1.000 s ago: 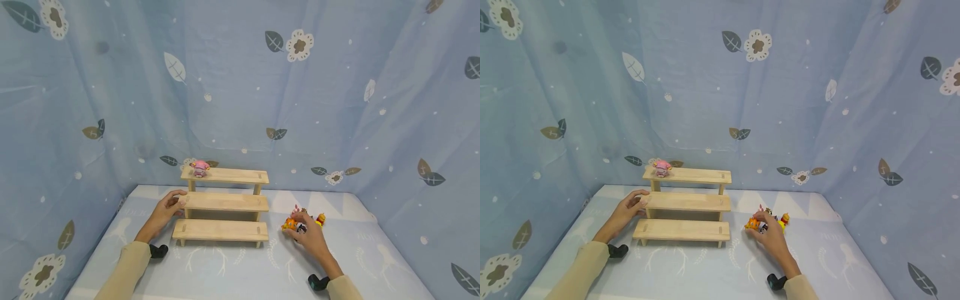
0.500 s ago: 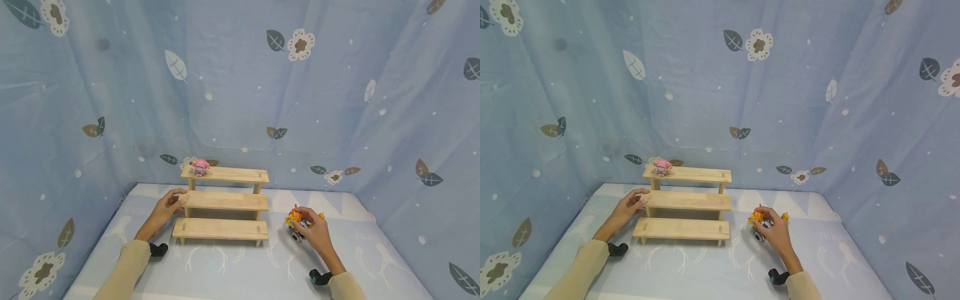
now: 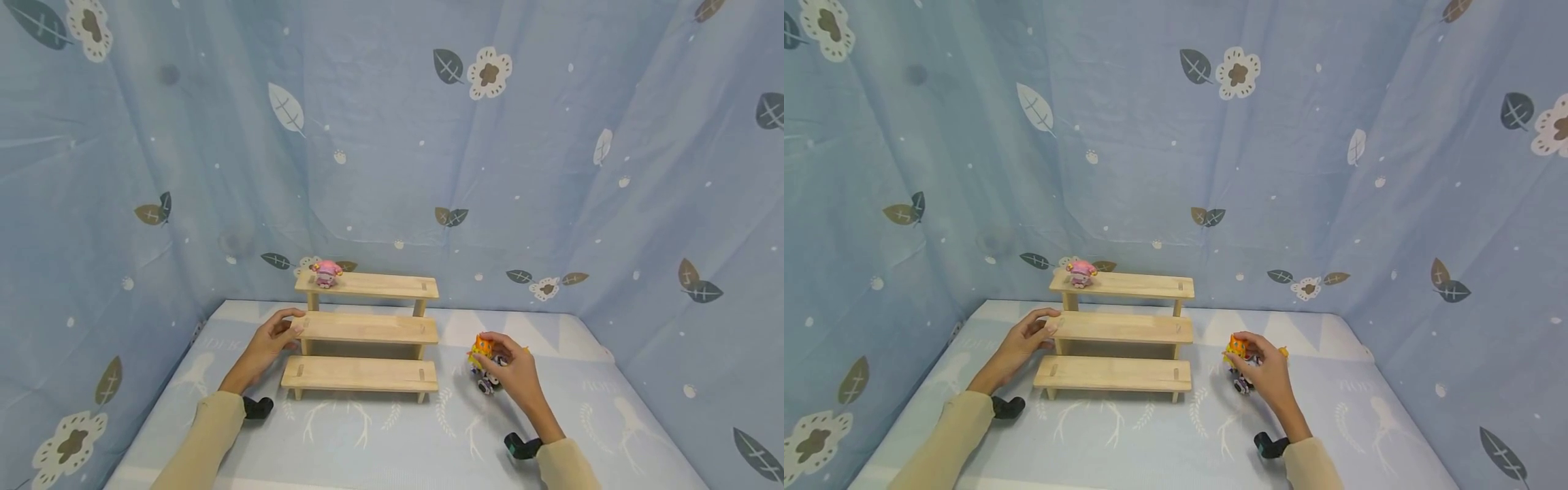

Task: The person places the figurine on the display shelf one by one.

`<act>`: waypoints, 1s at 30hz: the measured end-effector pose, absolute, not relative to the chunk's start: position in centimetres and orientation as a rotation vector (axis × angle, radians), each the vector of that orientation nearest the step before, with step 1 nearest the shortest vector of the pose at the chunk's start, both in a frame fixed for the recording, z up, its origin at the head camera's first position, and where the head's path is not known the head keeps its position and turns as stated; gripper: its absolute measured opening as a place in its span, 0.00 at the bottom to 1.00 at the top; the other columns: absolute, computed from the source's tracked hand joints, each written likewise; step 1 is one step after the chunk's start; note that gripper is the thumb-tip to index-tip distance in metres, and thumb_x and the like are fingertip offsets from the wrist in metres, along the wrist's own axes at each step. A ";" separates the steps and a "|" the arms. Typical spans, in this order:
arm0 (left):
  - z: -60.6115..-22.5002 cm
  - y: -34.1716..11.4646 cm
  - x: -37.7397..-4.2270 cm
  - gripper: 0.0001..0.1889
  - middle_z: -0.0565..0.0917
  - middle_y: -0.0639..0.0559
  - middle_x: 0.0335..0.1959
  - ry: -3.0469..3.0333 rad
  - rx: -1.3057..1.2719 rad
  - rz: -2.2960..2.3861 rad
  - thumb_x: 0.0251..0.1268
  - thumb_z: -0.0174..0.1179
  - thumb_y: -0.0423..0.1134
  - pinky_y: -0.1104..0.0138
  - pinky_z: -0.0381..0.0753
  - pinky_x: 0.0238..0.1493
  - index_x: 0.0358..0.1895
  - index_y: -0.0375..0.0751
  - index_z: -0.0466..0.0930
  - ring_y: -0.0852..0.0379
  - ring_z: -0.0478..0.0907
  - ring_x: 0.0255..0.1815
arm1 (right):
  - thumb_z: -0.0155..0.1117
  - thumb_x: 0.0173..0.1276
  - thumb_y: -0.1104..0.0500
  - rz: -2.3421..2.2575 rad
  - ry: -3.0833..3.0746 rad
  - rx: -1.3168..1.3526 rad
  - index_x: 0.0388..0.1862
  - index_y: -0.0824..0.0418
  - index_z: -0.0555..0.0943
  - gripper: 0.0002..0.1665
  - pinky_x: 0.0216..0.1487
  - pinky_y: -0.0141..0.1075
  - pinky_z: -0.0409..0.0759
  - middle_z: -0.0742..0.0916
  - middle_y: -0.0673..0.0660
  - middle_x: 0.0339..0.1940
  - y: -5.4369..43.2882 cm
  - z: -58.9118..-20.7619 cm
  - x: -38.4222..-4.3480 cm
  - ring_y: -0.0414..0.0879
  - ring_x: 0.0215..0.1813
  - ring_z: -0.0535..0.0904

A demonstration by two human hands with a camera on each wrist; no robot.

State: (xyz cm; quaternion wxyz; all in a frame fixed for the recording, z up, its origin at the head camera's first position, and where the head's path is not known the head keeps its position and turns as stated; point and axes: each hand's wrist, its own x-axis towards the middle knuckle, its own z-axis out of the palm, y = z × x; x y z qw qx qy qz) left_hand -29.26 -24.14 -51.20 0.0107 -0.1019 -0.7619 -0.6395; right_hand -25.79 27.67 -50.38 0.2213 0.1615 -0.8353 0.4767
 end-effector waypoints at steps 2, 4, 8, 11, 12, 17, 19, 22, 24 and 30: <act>-51.3 -24.2 -29.4 0.26 0.77 0.37 0.56 -2.377 -0.312 -2.001 0.77 0.61 0.49 0.40 0.78 0.60 0.73 0.47 0.69 0.48 0.78 0.52 | 0.80 0.62 0.60 1.310 -2.303 0.444 0.58 0.56 0.84 0.25 0.50 0.40 0.86 0.87 0.55 0.54 27.7 -50.2 -25.9 0.45 0.47 0.84; -51.5 -24.3 -29.6 0.27 0.77 0.38 0.56 -2.372 -0.312 -2.002 0.77 0.61 0.50 0.42 0.78 0.60 0.73 0.48 0.69 0.49 0.78 0.53 | 0.80 0.62 0.60 1.304 -2.292 0.443 0.58 0.56 0.84 0.25 0.51 0.42 0.86 0.87 0.54 0.54 27.6 -50.0 -26.0 0.44 0.47 0.84; -51.8 -24.4 -29.8 0.27 0.77 0.38 0.55 -2.358 -0.334 -2.000 0.75 0.62 0.51 0.44 0.80 0.59 0.72 0.49 0.70 0.48 0.79 0.52 | 0.80 0.62 0.60 1.307 -2.270 0.452 0.58 0.56 0.84 0.25 0.52 0.36 0.84 0.86 0.54 0.54 27.5 -49.6 -26.2 0.42 0.48 0.83; -51.8 -24.4 -29.8 0.28 0.77 0.38 0.54 -2.350 -0.352 -1.998 0.75 0.63 0.51 0.44 0.80 0.58 0.72 0.48 0.70 0.47 0.79 0.52 | 0.80 0.62 0.62 1.305 -2.257 0.471 0.58 0.57 0.83 0.26 0.52 0.32 0.83 0.86 0.54 0.54 27.4 -49.2 -26.5 0.41 0.48 0.83; -51.8 -24.4 -29.8 0.27 0.77 0.38 0.54 -2.350 -0.352 -1.994 0.75 0.63 0.51 0.45 0.81 0.58 0.72 0.48 0.70 0.47 0.79 0.51 | 0.80 0.62 0.62 1.304 -2.250 0.483 0.58 0.57 0.83 0.25 0.52 0.32 0.83 0.86 0.55 0.54 27.3 -49.0 -26.6 0.41 0.48 0.83; -51.7 -24.5 -29.7 0.27 0.77 0.39 0.54 -2.348 -0.351 -1.985 0.76 0.62 0.50 0.45 0.81 0.57 0.73 0.47 0.70 0.49 0.80 0.51 | 0.78 0.62 0.66 1.303 -2.222 0.509 0.58 0.63 0.83 0.25 0.51 0.27 0.82 0.86 0.58 0.53 26.2 -46.6 -26.1 0.47 0.47 0.83; -51.7 -24.6 -29.7 0.27 0.77 0.39 0.54 -2.344 -0.350 -1.985 0.76 0.62 0.50 0.45 0.81 0.57 0.73 0.47 0.70 0.49 0.80 0.51 | 0.78 0.62 0.69 1.301 -2.216 0.513 0.58 0.66 0.83 0.25 0.51 0.28 0.82 0.86 0.60 0.53 25.5 -45.4 -25.6 0.49 0.47 0.83; -51.7 -24.6 -29.7 0.28 0.77 0.38 0.54 -2.340 -0.356 -1.981 0.76 0.62 0.50 0.45 0.81 0.58 0.73 0.48 0.69 0.50 0.80 0.51 | 0.77 0.62 0.69 1.282 -2.219 0.512 0.58 0.68 0.82 0.25 0.52 0.30 0.82 0.86 0.61 0.53 24.8 -44.3 -25.1 0.49 0.48 0.83; -51.8 -24.6 -29.7 0.27 0.77 0.38 0.55 -2.338 -0.361 -1.982 0.76 0.62 0.50 0.44 0.81 0.58 0.73 0.48 0.69 0.50 0.80 0.51 | 0.77 0.62 0.69 1.271 -2.223 0.511 0.58 0.67 0.82 0.25 0.53 0.29 0.82 0.86 0.60 0.52 24.6 -44.1 -25.2 0.49 0.48 0.83; -52.0 -24.7 -29.5 0.27 0.77 0.39 0.55 -2.332 -0.366 -1.996 0.77 0.61 0.48 0.42 0.79 0.58 0.74 0.48 0.68 0.52 0.80 0.50 | 0.76 0.64 0.68 1.311 -2.219 0.533 0.59 0.67 0.82 0.24 0.52 0.23 0.80 0.86 0.60 0.52 24.2 -43.6 -25.3 0.49 0.49 0.82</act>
